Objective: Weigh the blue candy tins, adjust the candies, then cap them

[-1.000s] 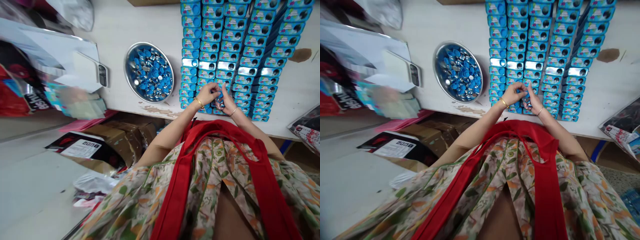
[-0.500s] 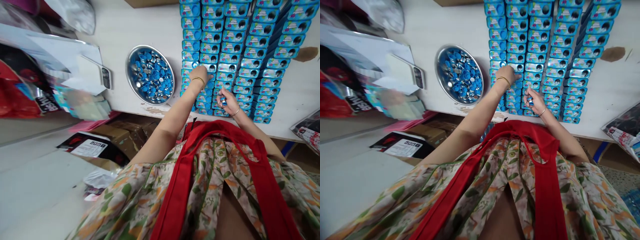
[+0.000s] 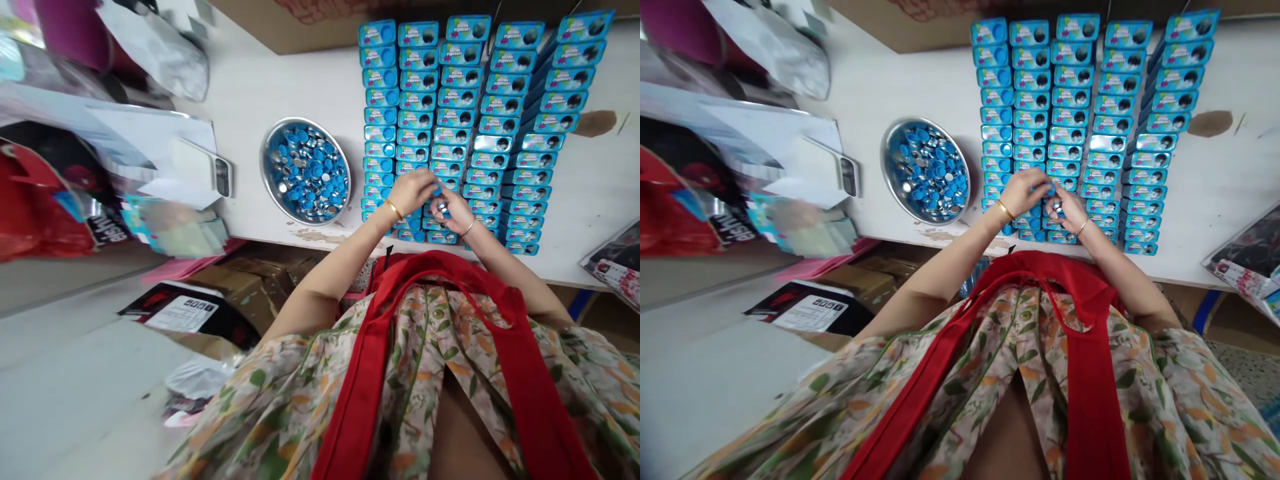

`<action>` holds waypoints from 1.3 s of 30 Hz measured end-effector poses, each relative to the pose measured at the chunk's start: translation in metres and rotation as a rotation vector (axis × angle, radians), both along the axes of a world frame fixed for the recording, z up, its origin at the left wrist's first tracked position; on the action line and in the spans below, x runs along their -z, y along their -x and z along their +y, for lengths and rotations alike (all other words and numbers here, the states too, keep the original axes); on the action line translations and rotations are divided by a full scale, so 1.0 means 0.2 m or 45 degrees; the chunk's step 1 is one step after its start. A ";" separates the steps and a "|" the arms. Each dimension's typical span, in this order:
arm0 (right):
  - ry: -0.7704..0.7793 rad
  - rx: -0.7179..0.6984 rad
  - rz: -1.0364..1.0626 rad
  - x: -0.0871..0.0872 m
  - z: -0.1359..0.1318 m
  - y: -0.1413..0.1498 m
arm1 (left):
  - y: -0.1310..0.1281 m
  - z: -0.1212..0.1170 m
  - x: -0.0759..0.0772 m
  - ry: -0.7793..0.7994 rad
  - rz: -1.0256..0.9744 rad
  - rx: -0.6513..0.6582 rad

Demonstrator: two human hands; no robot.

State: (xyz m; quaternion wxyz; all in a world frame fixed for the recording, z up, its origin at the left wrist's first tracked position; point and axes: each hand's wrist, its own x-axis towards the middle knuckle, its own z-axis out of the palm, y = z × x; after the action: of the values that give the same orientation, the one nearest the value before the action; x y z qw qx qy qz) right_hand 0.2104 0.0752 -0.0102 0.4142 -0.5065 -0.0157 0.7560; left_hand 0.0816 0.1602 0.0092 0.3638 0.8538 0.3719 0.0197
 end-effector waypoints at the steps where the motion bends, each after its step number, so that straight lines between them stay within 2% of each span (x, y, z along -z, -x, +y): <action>1: -0.019 0.045 0.003 -0.01 0.01 -0.01 | -0.01 0.04 0.02 -0.010 0.040 -0.149; 3: -0.064 0.128 0.018 -0.02 0.01 -0.02 | -0.04 0.14 0.05 -0.018 0.190 -0.425; 5: -0.097 0.161 0.025 -0.03 0.01 -0.04 | -0.07 0.24 0.08 0.014 0.388 -0.549; 8: -0.118 0.132 -0.012 -0.04 0.00 -0.06 | -0.11 0.35 0.10 0.082 0.582 -0.552; 12: -0.218 0.117 -0.159 -0.03 0.01 -0.03 | -0.13 0.40 0.11 0.114 0.651 -0.550; 17: -0.325 0.170 -0.318 -0.01 0.06 -0.01 | -0.12 0.32 0.05 0.062 0.547 -0.505; 21: -0.279 0.189 -0.390 0.00 0.10 -0.01 | -0.09 0.13 0.01 0.125 0.002 -0.159; 23: -0.259 0.217 -0.390 0.01 0.12 -0.01 | -0.09 0.06 0.00 0.157 -0.226 -0.068; 25: -0.231 0.262 -0.362 0.01 0.14 -0.01 | -0.09 0.04 0.01 0.122 -0.271 -0.132; 27: -0.219 0.269 -0.366 0.03 0.15 -0.01 | -0.10 0.09 0.04 0.009 -0.234 -0.261; 30: -0.298 0.165 -0.539 0.04 0.16 -0.04 | -0.09 0.21 0.09 -0.206 -0.083 -0.422; 33: -0.468 0.048 -0.855 0.05 0.19 -0.07 | -0.06 0.29 0.13 -0.255 0.074 -0.389; 36: -0.563 -0.172 -1.181 0.04 0.24 -0.09 | -0.01 0.29 0.14 -0.228 0.093 -0.334; 39: -0.491 -0.482 -1.374 0.03 0.31 -0.08 | -0.01 0.27 0.13 -0.247 0.094 -0.474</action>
State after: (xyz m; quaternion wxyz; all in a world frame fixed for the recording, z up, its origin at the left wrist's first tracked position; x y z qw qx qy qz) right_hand 0.2272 0.1370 -0.0167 0.2904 -0.7227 -0.4504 0.4364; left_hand 0.0826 0.2148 -0.0160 0.2560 0.8015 0.5327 0.0909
